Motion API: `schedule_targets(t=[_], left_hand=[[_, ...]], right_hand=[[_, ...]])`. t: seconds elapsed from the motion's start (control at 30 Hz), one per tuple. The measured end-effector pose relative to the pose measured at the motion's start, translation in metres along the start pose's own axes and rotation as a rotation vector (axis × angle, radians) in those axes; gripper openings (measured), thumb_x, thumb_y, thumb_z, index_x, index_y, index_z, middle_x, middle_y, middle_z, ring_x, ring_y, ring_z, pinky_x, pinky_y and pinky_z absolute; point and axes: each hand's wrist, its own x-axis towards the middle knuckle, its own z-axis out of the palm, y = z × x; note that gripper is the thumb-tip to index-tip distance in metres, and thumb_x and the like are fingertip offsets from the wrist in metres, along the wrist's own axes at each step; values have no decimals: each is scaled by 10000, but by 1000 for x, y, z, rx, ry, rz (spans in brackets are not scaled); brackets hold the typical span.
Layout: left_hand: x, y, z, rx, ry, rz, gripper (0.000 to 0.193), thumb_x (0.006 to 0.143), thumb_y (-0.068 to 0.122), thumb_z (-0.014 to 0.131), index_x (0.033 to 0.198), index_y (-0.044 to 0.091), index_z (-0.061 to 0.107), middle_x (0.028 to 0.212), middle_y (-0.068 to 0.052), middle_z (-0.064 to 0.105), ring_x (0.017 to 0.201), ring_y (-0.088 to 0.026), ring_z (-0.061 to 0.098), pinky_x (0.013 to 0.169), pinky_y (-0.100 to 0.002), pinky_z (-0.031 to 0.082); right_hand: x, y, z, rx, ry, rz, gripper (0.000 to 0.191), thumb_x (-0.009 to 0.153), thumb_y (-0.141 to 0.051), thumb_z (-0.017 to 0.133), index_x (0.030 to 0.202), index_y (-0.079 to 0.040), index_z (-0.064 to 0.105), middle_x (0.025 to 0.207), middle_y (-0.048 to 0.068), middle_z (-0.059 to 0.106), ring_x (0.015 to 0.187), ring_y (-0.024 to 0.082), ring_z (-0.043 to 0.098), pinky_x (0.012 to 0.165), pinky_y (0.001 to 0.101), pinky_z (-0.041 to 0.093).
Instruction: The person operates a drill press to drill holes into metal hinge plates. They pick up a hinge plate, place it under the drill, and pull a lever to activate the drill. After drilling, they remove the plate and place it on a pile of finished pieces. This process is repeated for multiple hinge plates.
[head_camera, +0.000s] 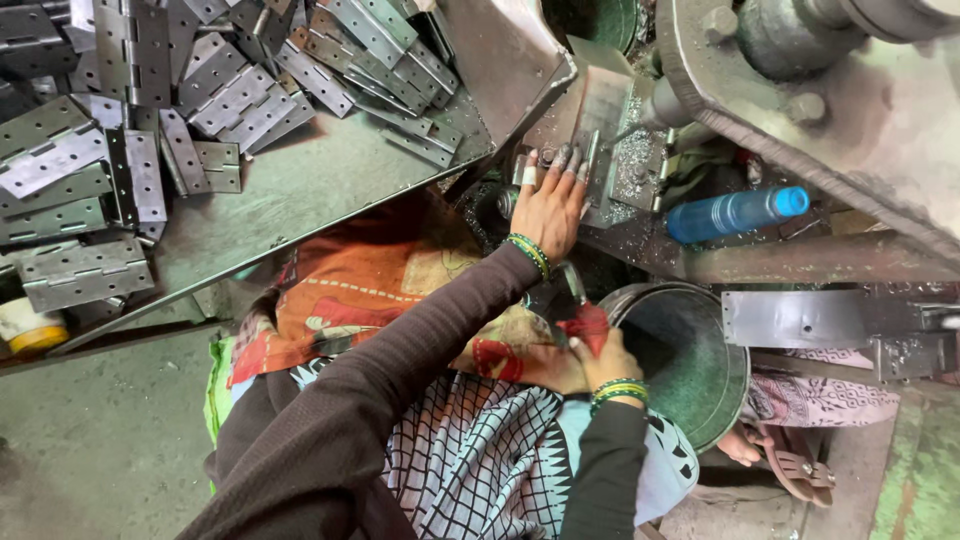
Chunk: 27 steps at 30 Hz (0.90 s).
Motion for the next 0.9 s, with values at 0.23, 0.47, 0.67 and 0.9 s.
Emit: schedule_targets(t=[0.23, 0.47, 0.67, 0.9], left_hand=[[18, 4, 13, 47, 102, -16, 475, 945, 165, 495, 1375, -23, 565, 1327, -169, 626, 1313, -323, 537, 1238, -608, 154], [19, 1, 8, 7, 42, -15, 423, 978, 169, 495, 1351, -9, 584, 1325, -159, 622, 1327, -333, 533, 1244, -618, 153], [18, 0, 13, 114, 97, 7, 523, 972, 184, 484, 1458, -8, 509, 1515, -183, 521, 1408, -312, 473, 1245, -598, 123], [22, 0, 23, 95, -34, -13, 522, 1015, 260, 470, 1470, 5, 478, 1512, -184, 497, 1439, -318, 419, 1248, -608, 99]], right_hand=[[-23, -19, -22, 91, 93, 60, 737, 830, -702, 635, 1321, -164, 526, 1067, 255, 736, 1018, 474, 695, 886, 558, 536], [-14, -9, 28, 228, 192, -17, 719, 832, -676, 646, 1331, -170, 538, 1133, 247, 719, 1046, 499, 663, 873, 575, 519], [-6, 3, -19, 40, 23, -8, 684, 888, -658, 626, 1289, -108, 557, 1092, 287, 719, 1038, 493, 679, 898, 563, 526], [-26, -18, -9, 185, 140, 0, 731, 855, -646, 635, 1401, -175, 515, 1097, 266, 715, 1029, 489, 669, 874, 565, 520]])
